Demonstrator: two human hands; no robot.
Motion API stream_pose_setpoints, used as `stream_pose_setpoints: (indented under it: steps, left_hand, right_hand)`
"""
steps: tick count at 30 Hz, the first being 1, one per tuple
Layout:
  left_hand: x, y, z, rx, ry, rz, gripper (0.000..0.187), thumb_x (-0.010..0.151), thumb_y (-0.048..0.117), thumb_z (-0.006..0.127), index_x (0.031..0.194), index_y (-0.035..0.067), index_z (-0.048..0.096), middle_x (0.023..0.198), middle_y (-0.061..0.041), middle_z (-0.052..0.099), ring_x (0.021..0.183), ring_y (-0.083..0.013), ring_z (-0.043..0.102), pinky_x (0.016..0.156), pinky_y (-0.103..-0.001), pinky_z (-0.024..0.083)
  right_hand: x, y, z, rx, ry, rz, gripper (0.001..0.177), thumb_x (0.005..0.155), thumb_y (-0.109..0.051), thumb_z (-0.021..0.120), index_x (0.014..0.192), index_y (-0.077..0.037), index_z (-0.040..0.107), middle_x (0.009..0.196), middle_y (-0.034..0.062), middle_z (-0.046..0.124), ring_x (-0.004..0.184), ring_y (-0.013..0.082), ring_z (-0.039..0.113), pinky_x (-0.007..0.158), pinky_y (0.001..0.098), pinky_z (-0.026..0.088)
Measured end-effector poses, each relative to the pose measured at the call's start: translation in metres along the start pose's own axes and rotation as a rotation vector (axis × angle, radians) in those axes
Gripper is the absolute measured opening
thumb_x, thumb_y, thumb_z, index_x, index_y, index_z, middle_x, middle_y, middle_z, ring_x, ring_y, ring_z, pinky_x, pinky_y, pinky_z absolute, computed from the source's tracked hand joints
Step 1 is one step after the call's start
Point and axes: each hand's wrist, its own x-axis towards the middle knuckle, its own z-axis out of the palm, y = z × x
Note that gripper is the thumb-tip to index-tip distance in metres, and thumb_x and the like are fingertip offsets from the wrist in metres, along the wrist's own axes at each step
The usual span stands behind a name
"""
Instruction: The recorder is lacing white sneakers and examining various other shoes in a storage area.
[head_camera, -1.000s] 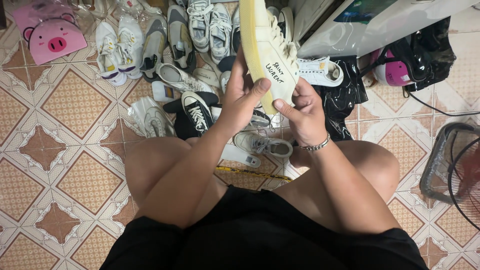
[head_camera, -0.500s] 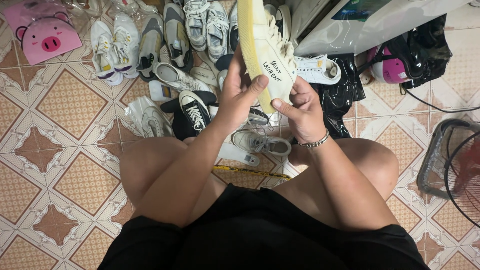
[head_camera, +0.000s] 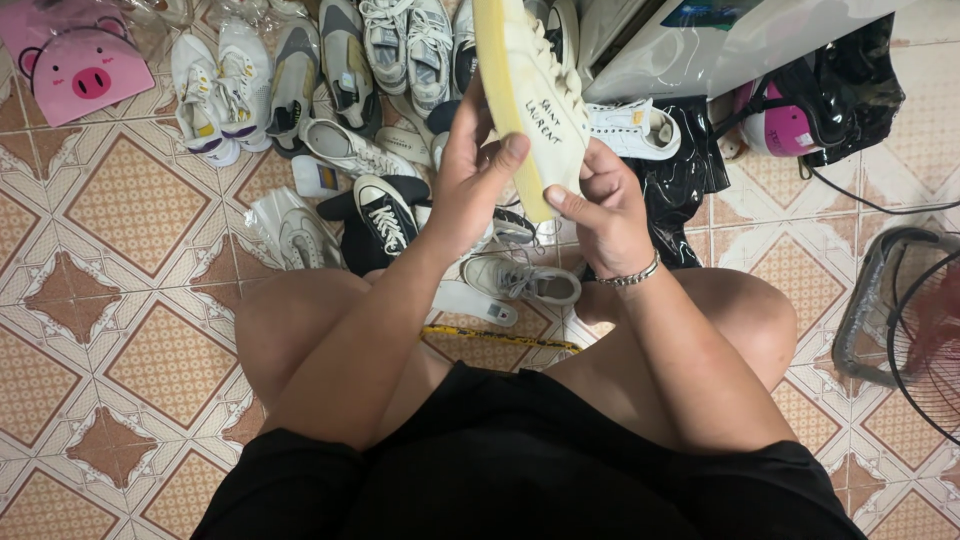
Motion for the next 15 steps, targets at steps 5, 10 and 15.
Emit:
stream_pose_setpoints:
  steps: [5,10,15]
  left_hand:
    - [0.001,-0.002,-0.002,0.109,0.034,-0.043,0.074,0.11,0.02,0.064,0.168,0.008,0.019,0.146,-0.016,0.057,0.13,-0.0188,0.059,0.111,-0.034,0.05]
    - [0.001,-0.011,-0.005,0.075,0.035,-0.066,0.073,0.111,0.021,0.062,0.168,0.009,0.018,0.144,-0.017,0.058,0.13,-0.0183,0.059,0.11,-0.033,0.05]
    - [0.002,-0.018,-0.006,0.018,0.029,-0.095,0.073,0.111,0.022,0.061,0.168,0.009,0.018,0.145,-0.018,0.058,0.132,-0.0189,0.058,0.112,-0.033,0.048]
  right_hand:
    - [0.004,-0.005,-0.001,0.049,0.026,0.057,0.057,0.092,0.006,0.07,0.146,0.004,0.051,0.141,0.013,0.065,0.131,0.0178,0.061,0.115,0.0327,0.045]
    - [0.005,-0.002,-0.003,0.05,0.049,0.071,0.058,0.092,0.004,0.07,0.147,0.005,0.051,0.139,0.0145,0.066,0.129,0.0184,0.062,0.114,0.032,0.045]
    - [0.006,0.002,-0.006,0.049,0.058,0.066,0.057,0.093,0.003,0.07,0.147,0.005,0.051,0.139,0.014,0.066,0.128,0.0182,0.062,0.113,0.0321,0.045]
